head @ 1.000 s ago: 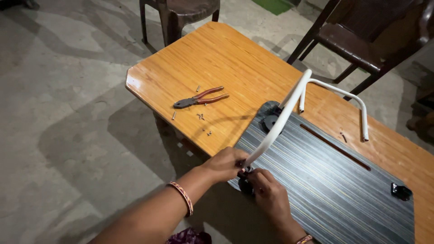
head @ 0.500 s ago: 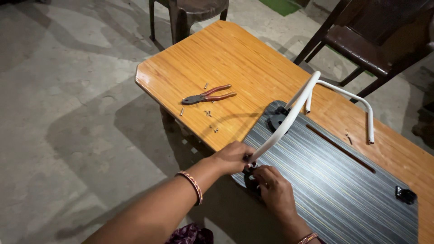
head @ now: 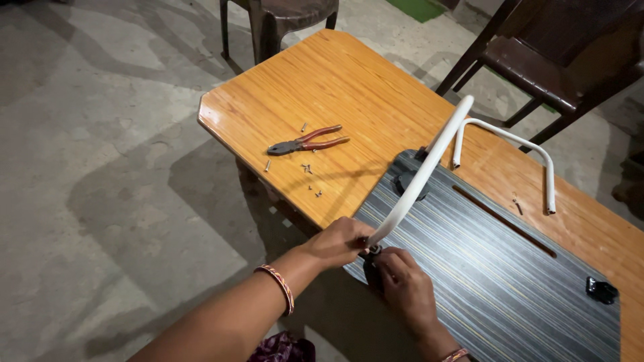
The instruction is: The person attaches a white metal leg to a dark tabletop using a screwdriver and screws. They insert the leg into a black plastic mount, align the holes, and tighten the screws to secure the connection.
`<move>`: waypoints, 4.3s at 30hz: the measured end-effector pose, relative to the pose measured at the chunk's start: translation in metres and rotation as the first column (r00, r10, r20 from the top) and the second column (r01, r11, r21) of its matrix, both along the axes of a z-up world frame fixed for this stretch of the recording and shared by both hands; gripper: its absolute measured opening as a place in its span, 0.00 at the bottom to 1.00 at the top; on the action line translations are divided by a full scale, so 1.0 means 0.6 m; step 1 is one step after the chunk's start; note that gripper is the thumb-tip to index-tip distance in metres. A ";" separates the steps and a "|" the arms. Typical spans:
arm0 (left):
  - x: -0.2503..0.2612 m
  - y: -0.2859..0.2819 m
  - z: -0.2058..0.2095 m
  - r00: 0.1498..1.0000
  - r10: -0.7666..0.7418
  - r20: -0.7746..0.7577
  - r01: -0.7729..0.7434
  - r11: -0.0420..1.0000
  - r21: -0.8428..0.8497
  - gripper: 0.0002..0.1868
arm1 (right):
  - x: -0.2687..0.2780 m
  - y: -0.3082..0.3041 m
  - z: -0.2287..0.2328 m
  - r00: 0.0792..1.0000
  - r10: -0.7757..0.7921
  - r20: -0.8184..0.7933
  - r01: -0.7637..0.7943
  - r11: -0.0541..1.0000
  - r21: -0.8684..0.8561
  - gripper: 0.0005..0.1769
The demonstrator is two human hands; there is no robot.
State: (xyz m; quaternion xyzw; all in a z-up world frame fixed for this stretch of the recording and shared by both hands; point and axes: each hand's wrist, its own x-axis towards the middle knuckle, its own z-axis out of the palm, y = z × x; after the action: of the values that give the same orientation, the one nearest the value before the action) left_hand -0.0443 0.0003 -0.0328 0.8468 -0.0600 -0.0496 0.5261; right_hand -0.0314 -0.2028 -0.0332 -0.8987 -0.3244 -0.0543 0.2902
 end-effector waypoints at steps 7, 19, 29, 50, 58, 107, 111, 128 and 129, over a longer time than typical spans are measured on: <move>-0.007 0.003 -0.015 0.985 -0.027 0.168 0.030 0.999 -0.016 0.07 | -0.011 0.002 -0.002 0.996 0.080 0.035 -0.081 0.996 0.043 0.06; -0.008 0.001 -0.024 0.998 0.033 0.048 -0.027 0.994 -0.108 0.07 | -0.013 0.013 0.003 1.000 0.014 0.026 -0.012 0.998 -0.063 0.05; -0.015 0.001 -0.024 0.991 0.065 0.118 -0.054 0.994 -0.090 0.05 | -0.019 0.015 0.010 0.996 0.041 0.084 -0.037 0.998 -0.050 0.06; -0.010 0.005 -0.024 0.997 0.030 0.068 -0.019 0.988 -0.152 0.08 | -0.009 0.010 -0.009 0.998 0.033 0.062 -0.030 0.998 -0.050 0.06; -0.006 0.003 -0.021 0.999 0.028 -0.031 -0.031 0.994 -0.103 0.11 | -0.004 0.003 -0.020 0.986 0.119 0.118 -0.092 0.974 -0.209 0.09; 0.023 -0.020 -0.071 0.982 0.061 -0.179 -0.092 0.981 -0.171 0.24 | 0.058 -0.078 -0.043 0.965 0.201 -0.169 -0.180 0.975 0.131 0.15; 0.032 -0.003 -0.078 0.981 -0.062 -0.185 -0.013 0.926 -0.377 0.35 | 0.091 -0.078 -0.063 0.952 0.110 -0.286 -0.010 0.944 0.328 0.17; 0.043 0.039 -0.125 0.942 -0.218 0.254 0.219 0.975 0.025 0.23 | -0.036 -0.023 0.003 0.935 0.073 -0.348 0.286 0.428 0.857 0.10; 0.042 0.037 -0.123 0.944 -0.215 0.248 0.218 0.976 0.017 0.23 | -0.044 -0.016 0.002 0.940 0.039 -0.339 0.288 0.440 0.851 0.10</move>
State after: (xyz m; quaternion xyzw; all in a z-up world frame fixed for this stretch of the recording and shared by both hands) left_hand -0.0191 0.0226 -0.1064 0.8319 -0.2183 -0.0003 0.5102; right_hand -0.0578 -0.2122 -0.0322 -0.6300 -0.1297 -0.0965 0.7596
